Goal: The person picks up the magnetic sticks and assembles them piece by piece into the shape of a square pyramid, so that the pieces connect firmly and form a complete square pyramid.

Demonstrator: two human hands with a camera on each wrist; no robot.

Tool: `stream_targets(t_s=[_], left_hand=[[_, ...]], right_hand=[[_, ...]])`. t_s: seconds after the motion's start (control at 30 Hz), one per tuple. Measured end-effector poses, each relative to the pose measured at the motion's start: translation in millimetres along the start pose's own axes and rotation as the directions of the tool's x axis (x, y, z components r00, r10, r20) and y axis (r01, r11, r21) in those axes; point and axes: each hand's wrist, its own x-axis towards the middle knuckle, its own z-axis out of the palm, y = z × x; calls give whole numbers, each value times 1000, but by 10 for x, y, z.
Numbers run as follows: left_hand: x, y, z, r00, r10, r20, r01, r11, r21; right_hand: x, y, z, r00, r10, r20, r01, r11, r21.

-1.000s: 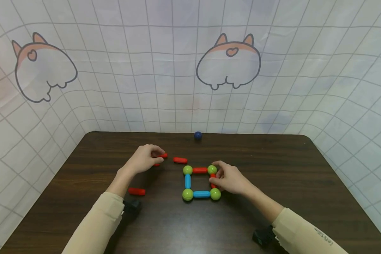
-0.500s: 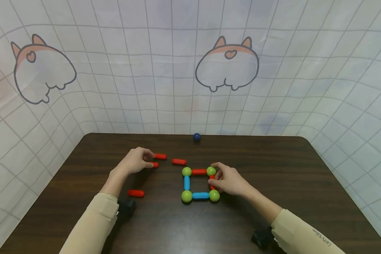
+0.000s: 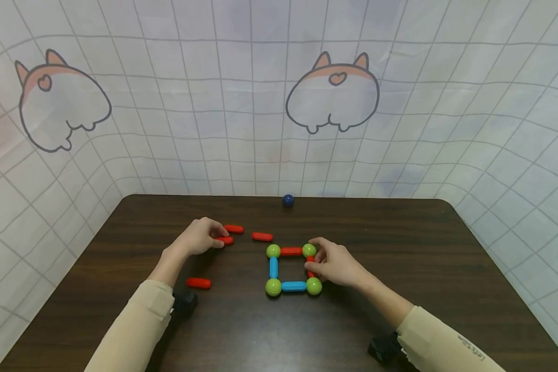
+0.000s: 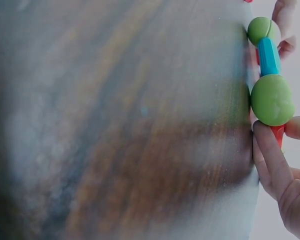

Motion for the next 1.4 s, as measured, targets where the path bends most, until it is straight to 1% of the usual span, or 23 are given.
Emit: stream_targets(t_s=[0.17, 0.27, 0.43, 0.63, 0.8, 0.9, 1.03, 1.1, 1.23, 1.4], left_hand=[[-15, -33, 7, 1000, 11, 1, -11, 1000, 1], [-38, -56, 13, 1000, 20, -5, -20, 1000, -17], [-73, -76, 10, 998, 55, -4, -56, 998, -32], [-93, -54, 24, 995, 98, 10, -98, 995, -36], [-115, -6, 73, 992, 122, -3, -122, 988, -99], [-123, 23, 107, 989, 150, -18, -151, 976, -156], [-125, 52, 151, 982, 187, -41, -191, 959, -207], [-119, 58, 172, 982, 182, -51, -189, 956, -226], [-116, 69, 197, 983, 175, -47, -182, 948, -260], [-119, 126, 216, 981, 192, -34, -194, 938, -286]], right_hand=[[6, -16, -2, 1000, 3, 3, -3, 1000, -7], [12, -22, -2, 1000, 7, 5, -7, 1000, -8], [21, -25, -5, 1000, 7, 4, -7, 1000, -7], [18, -23, -9, 1000, 3, 4, -3, 1000, -4], [18, -17, -11, 1000, 4, 6, -4, 1000, -14], [14, -16, -15, 1000, 9, 5, -9, 1000, -14], [12, -19, -20, 1000, 8, 3, -8, 1000, -5], [9, -27, -20, 1000, 9, 3, -9, 1000, -1], [4, -42, -21, 1000, 7, 7, -7, 1000, 3], [-7, -52, -27, 1000, 17, 4, -17, 1000, 1]])
